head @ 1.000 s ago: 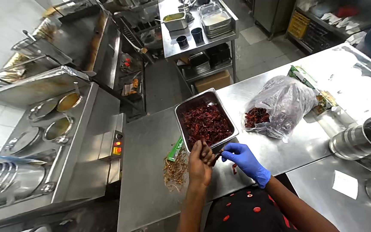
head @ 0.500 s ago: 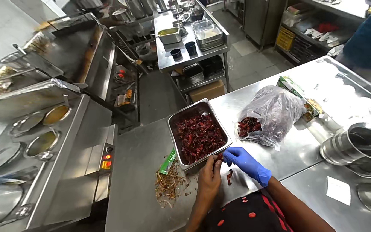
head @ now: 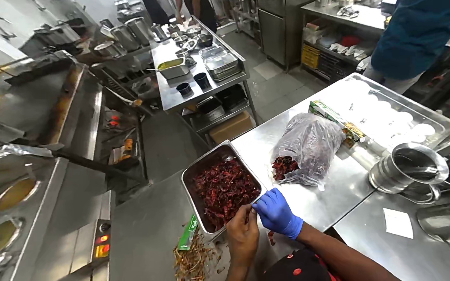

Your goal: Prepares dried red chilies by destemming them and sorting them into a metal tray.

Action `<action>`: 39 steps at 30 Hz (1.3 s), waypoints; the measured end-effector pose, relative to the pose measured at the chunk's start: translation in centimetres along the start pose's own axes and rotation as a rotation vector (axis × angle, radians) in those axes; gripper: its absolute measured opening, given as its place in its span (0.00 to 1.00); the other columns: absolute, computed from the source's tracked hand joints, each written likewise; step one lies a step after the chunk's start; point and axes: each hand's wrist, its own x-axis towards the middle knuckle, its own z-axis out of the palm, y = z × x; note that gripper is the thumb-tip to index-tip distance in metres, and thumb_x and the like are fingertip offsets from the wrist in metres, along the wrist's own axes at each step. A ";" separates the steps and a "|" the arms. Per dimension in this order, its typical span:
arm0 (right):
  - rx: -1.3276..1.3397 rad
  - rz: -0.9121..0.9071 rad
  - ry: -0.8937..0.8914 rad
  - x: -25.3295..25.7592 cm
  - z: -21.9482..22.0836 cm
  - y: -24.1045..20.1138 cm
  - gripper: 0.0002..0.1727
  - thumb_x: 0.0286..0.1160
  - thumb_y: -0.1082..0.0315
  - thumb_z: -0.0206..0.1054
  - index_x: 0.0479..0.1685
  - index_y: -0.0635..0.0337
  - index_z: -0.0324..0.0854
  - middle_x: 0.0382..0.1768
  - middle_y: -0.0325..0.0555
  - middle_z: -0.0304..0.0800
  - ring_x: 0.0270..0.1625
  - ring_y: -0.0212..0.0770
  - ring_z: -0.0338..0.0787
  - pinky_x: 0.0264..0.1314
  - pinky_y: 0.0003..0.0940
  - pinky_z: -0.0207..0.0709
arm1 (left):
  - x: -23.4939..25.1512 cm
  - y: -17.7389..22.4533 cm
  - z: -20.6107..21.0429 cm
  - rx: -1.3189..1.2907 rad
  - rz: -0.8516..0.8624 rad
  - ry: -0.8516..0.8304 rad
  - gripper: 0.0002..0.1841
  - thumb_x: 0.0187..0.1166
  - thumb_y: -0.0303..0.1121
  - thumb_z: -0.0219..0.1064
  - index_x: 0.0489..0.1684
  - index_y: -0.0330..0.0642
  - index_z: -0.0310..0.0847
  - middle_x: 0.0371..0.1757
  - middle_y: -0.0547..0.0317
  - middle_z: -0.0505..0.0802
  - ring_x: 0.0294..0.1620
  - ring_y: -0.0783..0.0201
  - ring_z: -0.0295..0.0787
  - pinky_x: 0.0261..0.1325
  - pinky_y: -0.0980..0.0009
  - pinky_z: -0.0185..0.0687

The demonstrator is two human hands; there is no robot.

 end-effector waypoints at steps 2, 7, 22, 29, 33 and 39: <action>0.436 0.411 0.050 0.1 0.0 -1.9 0.18 0.86 0.65 0.60 0.22 0.59 0.82 0.22 0.39 0.81 0.30 0.34 0.83 0.39 0.31 0.79 | 0.3 -0.3 -0.3 -0.681 -0.279 -0.137 0.07 0.81 0.27 0.64 0.41 0.33 0.87 0.23 0.58 0.84 0.15 0.73 0.70 0.18 0.78 0.67; 1.026 0.743 0.149 2.2 -2.8 -4.2 0.20 0.87 0.63 0.60 0.21 0.59 0.77 0.18 0.37 0.72 0.24 0.29 0.75 0.31 0.26 0.72 | 0.0 1.2 0.3 -1.173 -0.343 -0.275 0.07 0.79 0.32 0.70 0.44 0.39 0.88 0.23 0.61 0.83 0.14 0.76 0.70 0.18 0.80 0.67; 0.986 0.925 -0.155 2.4 -4.9 -0.2 0.30 0.91 0.51 0.54 0.15 0.56 0.73 0.14 0.36 0.68 0.21 0.31 0.70 0.29 0.29 0.64 | 2.3 1.1 1.0 0.089 0.196 -0.116 0.08 0.82 0.41 0.69 0.45 0.52 0.92 0.29 0.75 0.92 0.24 0.78 0.84 0.29 0.76 0.83; 0.813 0.718 0.071 2.3 -4.1 -1.6 0.25 0.90 0.62 0.54 0.15 0.57 0.74 0.15 0.36 0.71 0.22 0.29 0.73 0.28 0.26 0.69 | 1.8 2.2 2.4 -0.595 -0.056 -0.040 0.07 0.78 0.28 0.70 0.44 0.34 0.90 0.29 0.49 0.89 0.23 0.64 0.79 0.27 0.71 0.75; 0.305 0.822 0.063 0.2 -3.3 3.6 0.26 0.88 0.53 0.59 0.17 0.54 0.80 0.13 0.39 0.71 0.16 0.37 0.70 0.18 0.36 0.63 | 0.6 6.4 -0.9 -0.189 0.415 0.066 0.07 0.82 0.33 0.69 0.44 0.41 0.90 0.32 0.68 0.93 0.26 0.77 0.86 0.30 0.80 0.86; 0.442 0.727 -0.745 -3.7 -2.5 2.6 0.23 0.85 0.44 0.59 0.41 0.52 0.90 0.31 0.40 0.90 0.36 0.37 0.88 0.45 0.44 0.83 | 7.3 -2.1 -3.2 0.499 0.215 0.024 0.21 0.85 0.49 0.64 0.70 0.53 0.84 0.56 0.56 0.93 0.52 0.55 0.92 0.55 0.48 0.89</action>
